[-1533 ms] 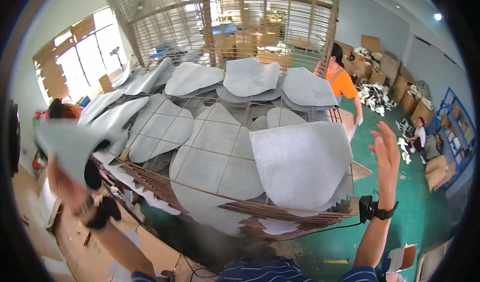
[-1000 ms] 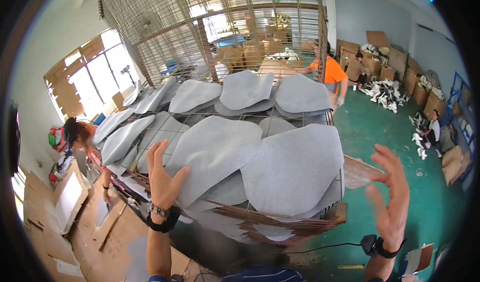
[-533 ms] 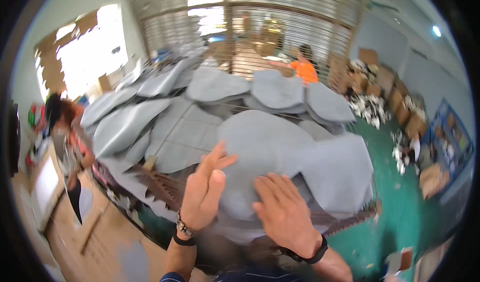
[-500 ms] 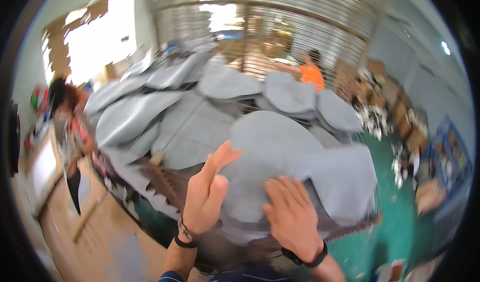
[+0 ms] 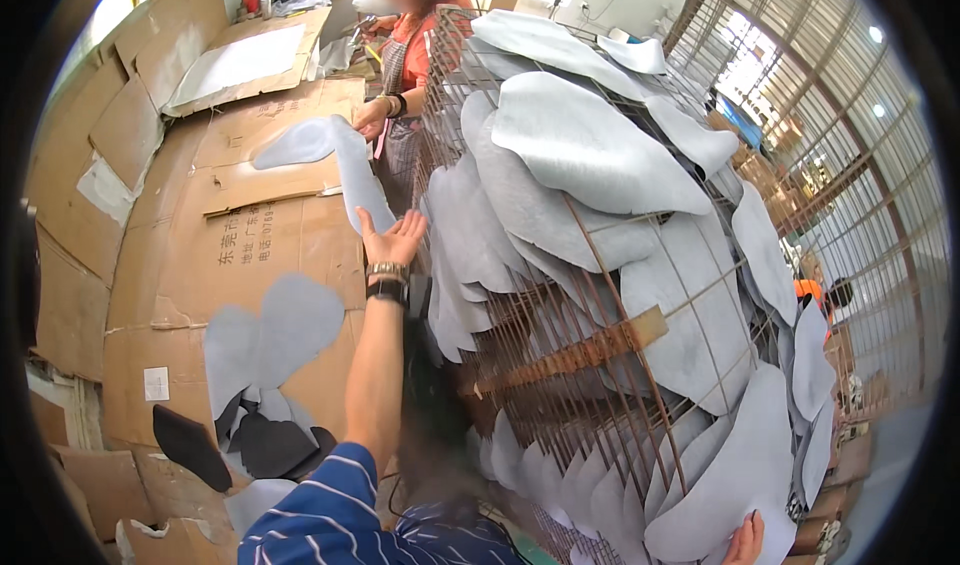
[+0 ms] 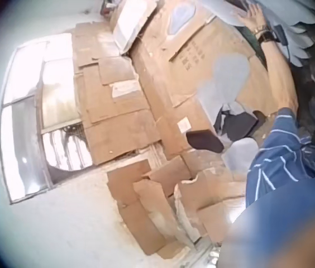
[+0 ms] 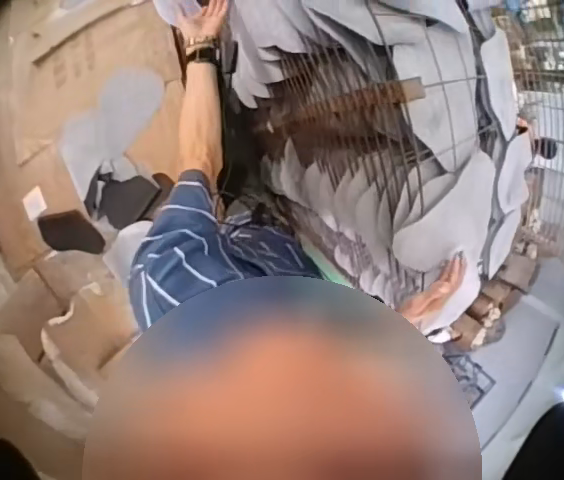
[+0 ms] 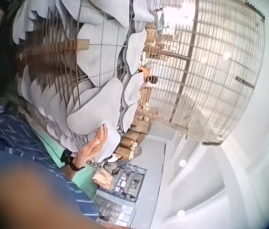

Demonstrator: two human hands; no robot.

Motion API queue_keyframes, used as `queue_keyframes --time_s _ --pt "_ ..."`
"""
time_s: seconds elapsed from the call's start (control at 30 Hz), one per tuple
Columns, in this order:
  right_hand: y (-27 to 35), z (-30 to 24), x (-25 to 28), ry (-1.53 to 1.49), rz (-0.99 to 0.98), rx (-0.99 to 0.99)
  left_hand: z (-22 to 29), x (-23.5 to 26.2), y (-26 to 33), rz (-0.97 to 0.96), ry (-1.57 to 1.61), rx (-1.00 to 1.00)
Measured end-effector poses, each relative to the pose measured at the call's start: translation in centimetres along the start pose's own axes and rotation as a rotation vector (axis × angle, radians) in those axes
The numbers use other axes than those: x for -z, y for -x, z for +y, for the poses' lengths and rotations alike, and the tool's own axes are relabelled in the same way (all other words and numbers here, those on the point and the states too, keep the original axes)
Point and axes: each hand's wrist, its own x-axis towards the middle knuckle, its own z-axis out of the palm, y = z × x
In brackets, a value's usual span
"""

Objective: The person sprays a grey shoe insole with a handheld spray bottle while it rests on a cardboard-covered workbench. After spraying, the person picks up the insole and places it onto a metal drying rack filled with similar insoles. This process is repeated for multiple insoles.

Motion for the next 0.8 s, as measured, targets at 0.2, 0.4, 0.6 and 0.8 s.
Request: queue_keyframes --time_s 0.2,0.4,0.6,0.8 --pt "-0.9 0.1 -0.2 0.069 -0.006 -0.015 2.7 -0.3 -12.0 -0.004 0.287 -0.240" --pt "0.2 0.4 -0.3 0.213 -0.011 -0.016 2.9 -1.1 -11.1 0.141 0.057 -0.670" --pt "-0.1 -0.1 -0.4 0.299 0.060 0.149 4.2 -8.1 9.8 -0.224 -0.327 -1.104" --pt "-0.7 0.5 -0.5 0.222 0.173 0.025 1.9 -11.6 25.4 -0.475 -0.940 -0.863"
